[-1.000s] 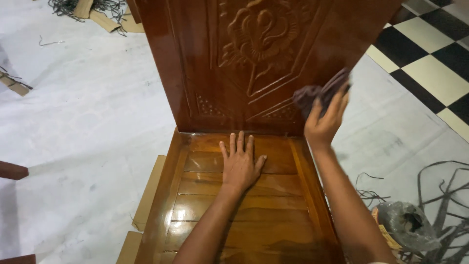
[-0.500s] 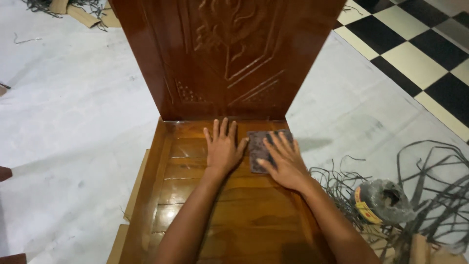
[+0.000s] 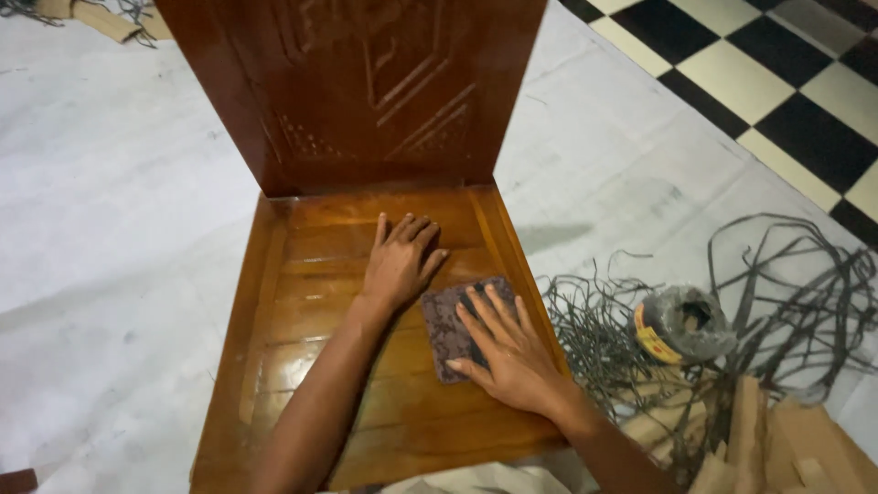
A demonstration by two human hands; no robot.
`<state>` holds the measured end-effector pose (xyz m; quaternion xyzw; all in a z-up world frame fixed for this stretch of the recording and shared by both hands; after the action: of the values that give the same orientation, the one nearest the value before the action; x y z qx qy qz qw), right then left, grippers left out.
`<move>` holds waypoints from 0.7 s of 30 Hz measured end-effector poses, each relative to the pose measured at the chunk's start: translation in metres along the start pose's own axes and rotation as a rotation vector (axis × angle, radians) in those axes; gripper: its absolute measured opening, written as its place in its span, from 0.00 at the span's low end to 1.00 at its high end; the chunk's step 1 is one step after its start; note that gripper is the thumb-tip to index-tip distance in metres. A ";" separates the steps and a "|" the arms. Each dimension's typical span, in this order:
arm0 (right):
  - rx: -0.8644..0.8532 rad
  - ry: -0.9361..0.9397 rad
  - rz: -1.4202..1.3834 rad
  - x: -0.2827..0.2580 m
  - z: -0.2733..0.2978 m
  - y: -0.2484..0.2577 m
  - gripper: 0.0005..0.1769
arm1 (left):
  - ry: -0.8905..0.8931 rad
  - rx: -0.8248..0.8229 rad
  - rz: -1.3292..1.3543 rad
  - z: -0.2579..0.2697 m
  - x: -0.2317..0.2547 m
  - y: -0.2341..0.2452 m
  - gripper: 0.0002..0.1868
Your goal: Sanding a wooden chair and wrapping its leg with cardboard and plastic strips for protection.
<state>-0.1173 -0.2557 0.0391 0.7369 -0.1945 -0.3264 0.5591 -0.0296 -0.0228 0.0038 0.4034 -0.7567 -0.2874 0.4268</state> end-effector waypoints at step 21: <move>0.042 -0.038 0.073 0.056 -0.032 -0.029 0.45 | 0.283 0.098 -0.147 0.141 -0.057 0.132 0.27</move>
<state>-0.0573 -0.2607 0.0018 0.7346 -0.2385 -0.3157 0.5512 -0.1840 0.1053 0.0165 0.5144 -0.6704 -0.2210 0.4869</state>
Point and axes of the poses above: each hand's wrist, its own z-axis away from the middle knuckle, its own y-axis out of the back of the hand, x = y × z, the point moved 1 cm from there along -z, towards the middle knuckle, and after that the axes turned 6 degrees about x, right-handed, at the moved point
